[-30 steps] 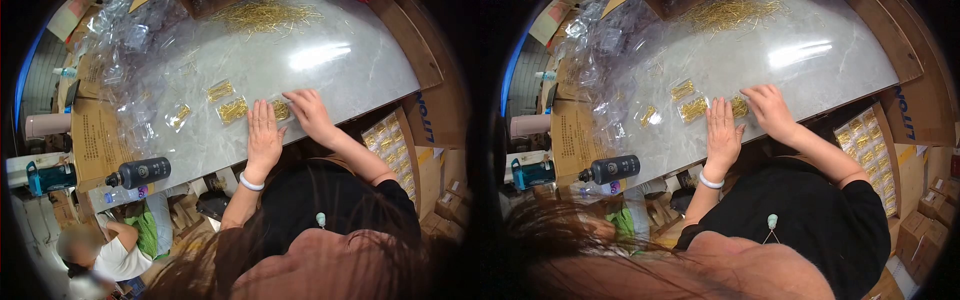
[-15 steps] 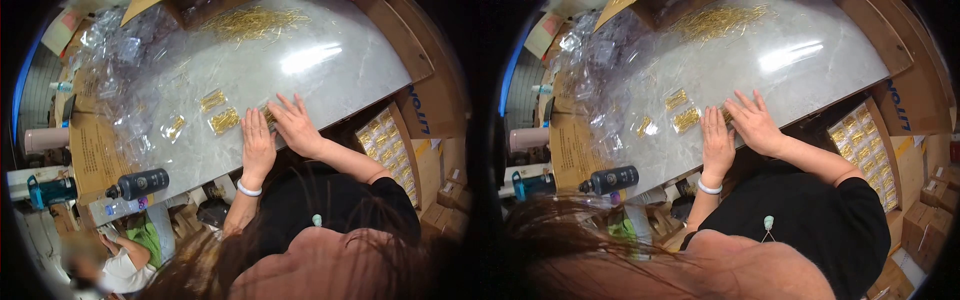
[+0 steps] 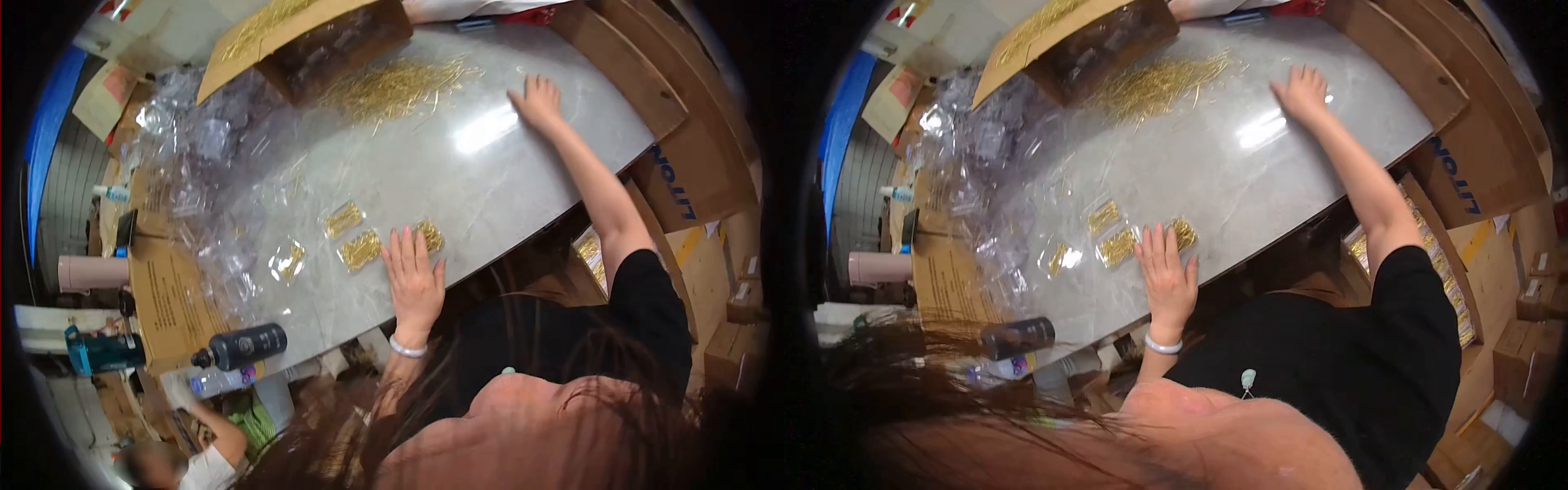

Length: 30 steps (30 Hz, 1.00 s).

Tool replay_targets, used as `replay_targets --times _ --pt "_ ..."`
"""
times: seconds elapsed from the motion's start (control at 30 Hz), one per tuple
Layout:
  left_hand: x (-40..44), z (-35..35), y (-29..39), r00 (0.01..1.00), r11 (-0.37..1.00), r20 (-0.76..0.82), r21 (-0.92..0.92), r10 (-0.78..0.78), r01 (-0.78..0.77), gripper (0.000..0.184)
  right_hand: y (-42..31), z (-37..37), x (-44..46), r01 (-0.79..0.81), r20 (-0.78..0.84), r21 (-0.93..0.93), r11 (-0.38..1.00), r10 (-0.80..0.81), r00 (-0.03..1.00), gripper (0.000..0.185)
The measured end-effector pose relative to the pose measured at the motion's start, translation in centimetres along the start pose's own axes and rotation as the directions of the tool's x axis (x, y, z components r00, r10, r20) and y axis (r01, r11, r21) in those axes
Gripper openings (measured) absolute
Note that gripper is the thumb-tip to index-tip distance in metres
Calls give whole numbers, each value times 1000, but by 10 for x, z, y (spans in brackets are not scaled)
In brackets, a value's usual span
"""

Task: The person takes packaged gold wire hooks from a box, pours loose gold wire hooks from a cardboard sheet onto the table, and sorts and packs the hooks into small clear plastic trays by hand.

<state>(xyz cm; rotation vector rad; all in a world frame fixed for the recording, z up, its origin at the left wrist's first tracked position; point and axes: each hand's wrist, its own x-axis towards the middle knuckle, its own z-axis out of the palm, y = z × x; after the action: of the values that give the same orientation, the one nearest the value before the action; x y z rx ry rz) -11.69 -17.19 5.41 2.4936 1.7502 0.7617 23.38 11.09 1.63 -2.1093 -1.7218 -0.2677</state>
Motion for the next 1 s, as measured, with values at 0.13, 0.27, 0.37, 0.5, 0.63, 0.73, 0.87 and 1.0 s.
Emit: replay_targets --times 0.13,0.27,0.37,0.5,0.63,0.73,0.87,1.0 --pt "2 3 -3 1000 1000 20 17 -21 21 65 -28 24 51 191 91 216 957 -215 972 72" --pt "10 -5 5 997 987 72 155 36 -47 67 -75 41 57 419 55 225 880 -441 896 65" --pt "8 3 -1 995 995 95 94 20 -29 67 -85 22 35 415 75 263 871 -447 891 54" --pt "3 6 -5 995 996 102 87 24 -32 67 -76 -31 -34 400 125 398 826 -481 868 49" --pt "2 4 -4 997 996 61 81 43 -48 66 -71 -57 -68 442 45 491 751 -528 848 46" --pt "8 0 1 997 995 68 88 45 -51 66 -70 -53 -55 690 34 405 599 -765 643 50" --pt "8 2 0 996 994 81 99 28 -36 65 -74 -19 -40 672 -12 313 671 -705 709 47" --pt "5 1 1 996 994 91 108 24 -34 64 -84 -46 -48 620 5 341 706 -661 750 40"
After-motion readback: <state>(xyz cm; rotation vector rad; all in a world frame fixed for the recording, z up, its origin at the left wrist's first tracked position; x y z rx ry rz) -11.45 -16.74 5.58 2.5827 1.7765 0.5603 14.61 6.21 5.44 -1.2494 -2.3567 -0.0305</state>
